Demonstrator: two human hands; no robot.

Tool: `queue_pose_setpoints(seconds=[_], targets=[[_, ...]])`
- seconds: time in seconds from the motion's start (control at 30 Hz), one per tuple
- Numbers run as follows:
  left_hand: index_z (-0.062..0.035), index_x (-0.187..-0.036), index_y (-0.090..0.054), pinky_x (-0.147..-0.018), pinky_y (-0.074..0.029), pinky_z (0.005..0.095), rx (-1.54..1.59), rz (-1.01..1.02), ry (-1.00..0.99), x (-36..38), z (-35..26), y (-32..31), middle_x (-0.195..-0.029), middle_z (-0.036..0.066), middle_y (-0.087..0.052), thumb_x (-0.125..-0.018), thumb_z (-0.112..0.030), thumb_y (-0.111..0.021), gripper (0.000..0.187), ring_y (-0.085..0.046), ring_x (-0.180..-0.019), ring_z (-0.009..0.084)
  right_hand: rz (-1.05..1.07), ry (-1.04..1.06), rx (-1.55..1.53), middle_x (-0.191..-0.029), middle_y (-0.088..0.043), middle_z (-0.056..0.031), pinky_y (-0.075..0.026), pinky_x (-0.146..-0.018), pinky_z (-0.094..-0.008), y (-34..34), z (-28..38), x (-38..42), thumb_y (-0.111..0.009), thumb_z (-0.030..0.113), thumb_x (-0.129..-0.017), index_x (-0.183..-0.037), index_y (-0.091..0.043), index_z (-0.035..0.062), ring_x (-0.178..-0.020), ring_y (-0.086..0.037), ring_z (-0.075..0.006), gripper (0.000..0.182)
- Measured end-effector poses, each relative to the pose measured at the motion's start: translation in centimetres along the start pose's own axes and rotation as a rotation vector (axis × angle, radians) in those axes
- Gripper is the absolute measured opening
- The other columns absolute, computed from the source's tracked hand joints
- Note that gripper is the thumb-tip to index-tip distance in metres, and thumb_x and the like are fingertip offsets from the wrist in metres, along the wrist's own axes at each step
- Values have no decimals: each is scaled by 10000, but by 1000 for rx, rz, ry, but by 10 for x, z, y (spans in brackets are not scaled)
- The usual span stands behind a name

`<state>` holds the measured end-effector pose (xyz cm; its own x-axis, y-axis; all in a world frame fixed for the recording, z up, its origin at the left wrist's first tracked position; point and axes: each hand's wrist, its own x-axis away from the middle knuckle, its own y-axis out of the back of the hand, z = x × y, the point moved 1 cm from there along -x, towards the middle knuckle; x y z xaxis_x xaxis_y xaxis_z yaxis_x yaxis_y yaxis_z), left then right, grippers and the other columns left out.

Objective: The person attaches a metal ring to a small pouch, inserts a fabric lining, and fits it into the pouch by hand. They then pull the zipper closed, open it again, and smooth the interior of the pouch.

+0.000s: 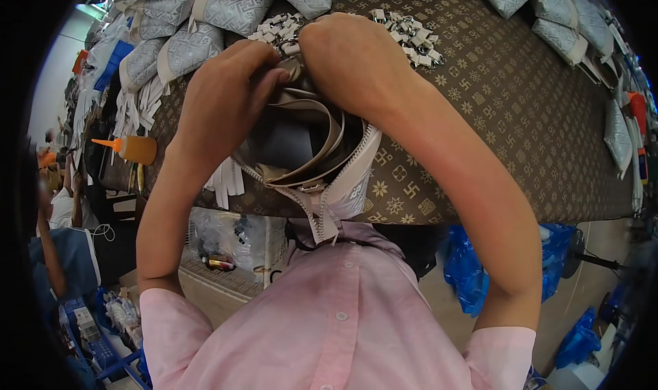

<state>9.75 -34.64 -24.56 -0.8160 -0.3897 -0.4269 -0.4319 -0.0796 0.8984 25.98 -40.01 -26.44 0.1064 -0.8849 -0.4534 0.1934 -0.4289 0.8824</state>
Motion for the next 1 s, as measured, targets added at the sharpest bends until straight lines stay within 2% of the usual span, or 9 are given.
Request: queue_pose_setpoints(seconds=[0.1, 0.17, 0.27, 0.57, 0.67, 0.8, 0.9, 0.97, 1.0], targets=[[-10, -864, -506, -639, -472, 417, 55, 13, 69, -2, -2, 3, -832, 164, -581, -813, -140, -606, 172, -592, -771, 348, -3, -16, -11, -744, -584, -169, -466, -683, -434, 1, 0, 0, -626, 146, -770, -699, -570, -17, -739, -589, -349, 186], [-4, -914, -502, -670, -465, 432, 123, -95, -10, -6, 5, -3, -847, 178, -593, -784, -120, -635, 220, -584, -813, 366, 11, -32, -37, -738, -587, -170, -465, -678, -434, 1, 1, 0, -623, 148, -769, -699, -570, -19, -732, -587, -353, 188], [6, -963, -558, -694, -448, 399, 271, -24, -49, -18, 17, -13, -869, 194, -605, -778, -92, -645, 227, -568, -811, 377, 5, -36, -51, -736, -588, -173, -465, -676, -434, 2, 3, 1, -617, 145, -769, -707, -570, -23, -726, -587, -357, 185], [22, -951, -575, -696, -440, 408, 191, 186, -109, -36, 20, -18, -821, 207, -587, -777, -86, -618, 209, -545, -793, 400, -43, 17, -57, -707, -573, -171, -457, -642, -425, 0, -4, 4, -627, 129, -765, -706, -561, -18, -708, -580, -356, 172], [13, -936, -581, -679, -436, 413, 135, 164, -208, -37, 22, -20, -792, 205, -579, -788, -99, -606, 188, -546, -772, 392, -43, 13, -53, -715, -614, -203, -514, -653, -405, 3, -4, 5, -600, 105, -720, -701, -630, -15, -730, -623, -346, 125], [8, -924, -583, -661, -431, 414, 107, 119, -300, -41, 24, -17, -759, 202, -567, -795, -118, -599, 180, -549, -752, 379, -2, -67, -185, -707, -600, -209, -496, -646, -422, 12, -10, 14, -619, 132, -736, -687, -617, -13, -716, -609, -358, 153], [-2, -939, -590, -631, -433, 396, 90, 175, -286, -43, 21, -13, -767, 186, -575, -799, -151, -610, 206, -562, -744, 354, -38, 17, -214, -787, -614, -164, -479, -643, -389, 29, -16, 32, -630, 95, -776, -766, -611, -39, -735, -606, -325, 135], [-14, -960, -598, -600, -427, 380, 156, 345, -6, -43, 15, -13, -784, 173, -583, -795, -165, -629, 227, -555, -720, 331, -85, -64, -224, -799, -616, -160, -486, -647, -361, 41, -14, 39, -642, 62, -760, -809, -617, -37, -729, -614, -300, 114], [-14, -960, -598, -600, -427, 380, 150, 356, -16, -41, 15, -14, -784, 173, -583, -795, -165, -629, 227, -555, -720, 331, -95, -76, -230, -799, -616, -160, -486, -647, -361, 42, -13, 39, -642, 62, -760, -809, -617, -37, -729, -614, -300, 114]])
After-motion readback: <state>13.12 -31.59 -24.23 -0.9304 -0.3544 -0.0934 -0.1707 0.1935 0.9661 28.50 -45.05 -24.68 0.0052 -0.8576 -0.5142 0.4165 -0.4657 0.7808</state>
